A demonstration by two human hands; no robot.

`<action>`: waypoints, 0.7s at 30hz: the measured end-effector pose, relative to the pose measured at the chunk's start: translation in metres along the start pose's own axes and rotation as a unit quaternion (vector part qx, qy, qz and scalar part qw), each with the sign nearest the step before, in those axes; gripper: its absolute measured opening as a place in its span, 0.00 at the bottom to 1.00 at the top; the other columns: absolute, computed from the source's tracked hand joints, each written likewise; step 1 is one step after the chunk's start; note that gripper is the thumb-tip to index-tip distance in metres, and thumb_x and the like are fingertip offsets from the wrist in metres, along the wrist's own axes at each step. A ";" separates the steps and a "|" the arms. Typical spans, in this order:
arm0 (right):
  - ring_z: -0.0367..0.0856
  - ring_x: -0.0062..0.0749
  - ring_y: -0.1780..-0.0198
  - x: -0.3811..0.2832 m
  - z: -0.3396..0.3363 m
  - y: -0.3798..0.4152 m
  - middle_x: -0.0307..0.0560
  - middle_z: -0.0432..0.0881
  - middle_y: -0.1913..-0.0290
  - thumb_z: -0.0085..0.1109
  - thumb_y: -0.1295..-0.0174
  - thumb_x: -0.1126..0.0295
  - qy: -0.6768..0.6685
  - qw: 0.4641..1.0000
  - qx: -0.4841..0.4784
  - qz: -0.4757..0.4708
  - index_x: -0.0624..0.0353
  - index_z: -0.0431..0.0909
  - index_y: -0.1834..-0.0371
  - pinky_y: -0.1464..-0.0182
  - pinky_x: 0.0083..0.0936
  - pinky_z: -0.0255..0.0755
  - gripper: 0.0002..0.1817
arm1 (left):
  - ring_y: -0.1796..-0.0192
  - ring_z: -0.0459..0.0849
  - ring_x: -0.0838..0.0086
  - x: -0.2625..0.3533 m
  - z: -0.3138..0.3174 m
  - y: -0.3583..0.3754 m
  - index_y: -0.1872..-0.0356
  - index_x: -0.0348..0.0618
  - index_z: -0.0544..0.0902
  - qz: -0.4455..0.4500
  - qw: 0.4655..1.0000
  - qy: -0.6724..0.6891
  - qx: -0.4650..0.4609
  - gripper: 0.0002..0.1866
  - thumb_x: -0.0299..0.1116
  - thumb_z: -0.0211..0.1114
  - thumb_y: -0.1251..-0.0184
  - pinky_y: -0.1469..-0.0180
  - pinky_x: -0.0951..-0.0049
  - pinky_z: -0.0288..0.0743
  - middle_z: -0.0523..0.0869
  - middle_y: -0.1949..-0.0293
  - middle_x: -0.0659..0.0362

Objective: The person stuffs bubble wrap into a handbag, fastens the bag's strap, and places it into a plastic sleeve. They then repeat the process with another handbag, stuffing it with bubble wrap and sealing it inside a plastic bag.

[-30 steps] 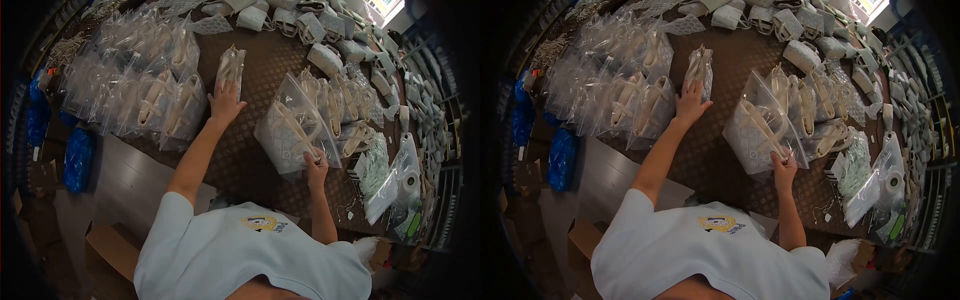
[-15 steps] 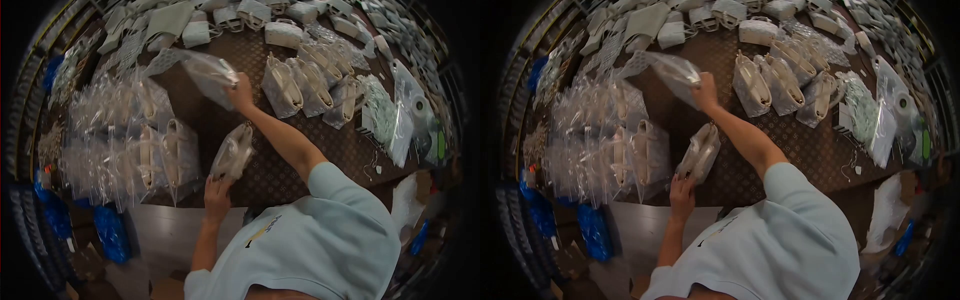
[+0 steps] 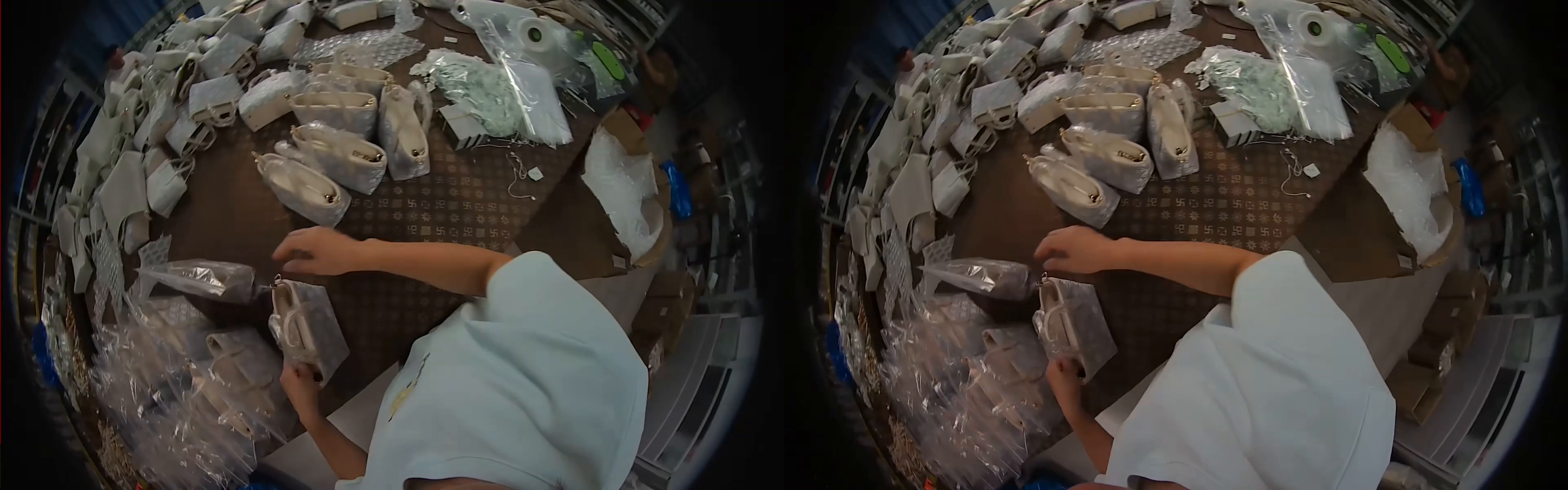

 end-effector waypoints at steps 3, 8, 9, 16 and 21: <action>0.82 0.36 0.65 0.033 -0.120 0.107 0.47 0.83 0.66 0.57 0.41 0.63 0.093 0.940 0.303 0.128 0.59 0.81 0.64 0.62 0.28 0.74 0.11 | 0.77 0.78 0.64 0.029 0.013 -0.013 0.57 0.33 0.77 0.030 0.999 0.034 0.021 0.14 0.30 0.52 0.41 0.69 0.66 0.71 0.80 0.78 0.48; 0.75 0.42 0.50 0.111 -0.319 0.314 0.46 0.77 0.51 0.55 0.43 0.61 0.424 0.646 0.429 0.468 0.54 0.74 0.50 0.52 0.37 0.71 0.18 | 0.76 0.77 0.71 0.080 0.043 -0.032 0.55 0.31 0.76 0.100 0.989 0.106 0.003 0.15 0.32 0.53 0.38 0.70 0.69 0.70 0.79 0.80 0.52; 0.71 0.43 0.44 0.132 -0.342 0.338 0.44 0.73 0.44 0.55 0.43 0.62 0.524 0.601 0.367 0.479 0.55 0.70 0.46 0.49 0.37 0.69 0.22 | 0.73 0.78 0.71 0.086 0.047 -0.036 0.53 0.32 0.76 0.072 0.993 0.099 -0.006 0.16 0.33 0.53 0.36 0.68 0.70 0.71 0.81 0.75 0.53; 0.76 0.39 0.52 0.170 -0.427 0.386 0.38 0.81 0.67 0.57 0.47 0.66 0.680 0.630 0.284 0.245 0.54 0.78 0.71 0.51 0.37 0.64 0.05 | 0.55 0.77 0.74 0.170 0.046 0.017 0.49 0.33 0.74 0.176 0.921 0.044 0.344 0.16 0.30 0.55 0.34 0.55 0.77 0.71 0.76 0.49 0.55; 0.75 0.40 0.63 0.089 -0.426 0.323 0.42 0.75 0.75 0.61 0.53 0.69 0.600 0.717 0.334 0.122 0.55 0.73 0.82 0.57 0.35 0.64 0.07 | 0.51 0.77 0.71 0.222 0.084 0.046 0.48 0.36 0.74 0.176 0.947 0.238 0.123 0.17 0.26 0.60 0.39 0.52 0.73 0.72 0.77 0.48 0.54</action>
Point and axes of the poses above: each hand's wrist, its own y-axis away from the middle knuckle, its own z-axis out of the palm, x = y × z, the point moved 2 cm from there along -y, towards the middle knuckle
